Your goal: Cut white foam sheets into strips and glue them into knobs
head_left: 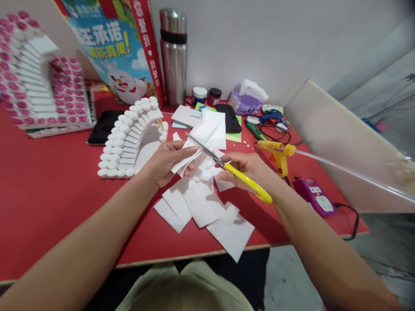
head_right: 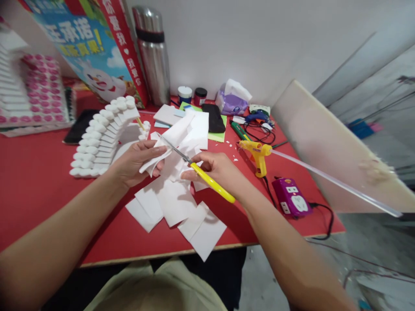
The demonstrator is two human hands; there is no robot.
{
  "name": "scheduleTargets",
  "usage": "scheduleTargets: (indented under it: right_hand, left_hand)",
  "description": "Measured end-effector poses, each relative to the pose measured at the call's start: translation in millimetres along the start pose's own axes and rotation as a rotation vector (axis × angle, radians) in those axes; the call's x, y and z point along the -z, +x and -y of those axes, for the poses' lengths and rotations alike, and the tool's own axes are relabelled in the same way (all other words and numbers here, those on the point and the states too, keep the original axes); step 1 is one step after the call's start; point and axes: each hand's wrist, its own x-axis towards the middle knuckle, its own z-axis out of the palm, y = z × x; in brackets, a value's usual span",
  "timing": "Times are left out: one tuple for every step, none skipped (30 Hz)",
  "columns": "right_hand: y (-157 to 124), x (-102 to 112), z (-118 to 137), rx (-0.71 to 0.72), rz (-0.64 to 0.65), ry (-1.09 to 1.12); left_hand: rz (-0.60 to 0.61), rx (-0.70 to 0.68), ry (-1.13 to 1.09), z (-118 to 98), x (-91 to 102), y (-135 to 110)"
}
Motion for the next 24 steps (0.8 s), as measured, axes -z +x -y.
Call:
scheduleTargets:
  right_hand:
    - [3,2,-1,0.006,-0.002,-0.02]
    - [7,4,-2,0.013,-0.001,-0.046]
    - [11,7,-1,0.025,-0.009,-0.079]
    - [16,11,0,0.046,-0.032,-0.124]
    - [22,16,2,0.076,-0.078,-0.185]
    - [28,20,4,0.107,-0.157,-0.266]
    - [34,25,5,0.13,-0.257,-0.374]
    - [40,28,6,0.133,-0.375,-0.502]
    - [45,31,5,0.108,-0.489,-0.641]
    - [49,33,3,0.056,-0.576,-0.774]
    - [53,34,1,-0.013,-0.628,-0.888]
    - [55,34,-3,-0.084,-0.641,-0.976]
    - [56,34,-7,-0.147,-0.627,-1.038]
    - [56,32,-11,-0.197,-0.597,-1.078]
    - [56,30,-15,-0.231,-0.56,-1.103]
    - [55,28,-19,-0.255,-0.527,-1.118]
    - [54,26,-22,-0.268,-0.505,-1.126]
    - [54,25,-25,-0.274,-0.489,-1.129]
    - [54,23,-27,-0.275,-0.479,-1.129]
    - [54,23,-28,-0.274,-0.475,-1.128]
    - [55,22,-29,-0.274,-0.474,-1.126]
    - [55,23,-30,-0.273,-0.474,-1.122]
    - [56,23,-31,-0.274,-0.471,-1.116]
    - [55,24,-31,-0.273,-0.463,-1.11]
  left_hand:
    - [-0.003,-0.009,0.0,0,1.3,1]
    - [-0.011,-0.023,0.002,1,2.5,1]
    - [-0.023,-0.042,0.008,1,3.5,1]
    - [-0.038,-0.063,0.021,1,4.2,2]
    - [-0.058,-0.085,0.046,1,4.5,1]
    - [-0.077,-0.103,0.085,2,4.5,1]
    - [-0.09,-0.121,0.138,2,4.1,1]
    - [-0.1,-0.147,0.204,3,3.6,1]
    - [-0.109,-0.182,0.287,4,3.1,1]
    - [-0.127,-0.238,0.384,5,2.8,2]
    - [-0.15,-0.307,0.495,7,2.8,2]
    - [-0.174,-0.379,0.608,8,3.1,3]
    - [-0.192,-0.444,0.704,11,3.7,4]
    - [-0.192,-0.487,0.773,13,4.6,6]
    - [-0.185,-0.515,0.813,16,5.6,7]
    - [-0.173,-0.534,0.827,18,6.7,9]
    - [-0.164,-0.551,0.834,20,7.7,10]
    - [-0.171,-0.58,0.848,21,8.6,11]
    - [-0.184,-0.623,0.883,21,9.2,11]
    - [-0.197,-0.674,0.936,21,9.6,11]
    - [-0.205,-0.727,1.007,20,9.7,10]
    - [-0.193,-0.773,1.074,18,9.5,9]
    - [-0.165,-0.816,1.137,16,8.9,7]
    - [-0.123,-0.847,1.193,13,7.8,4]
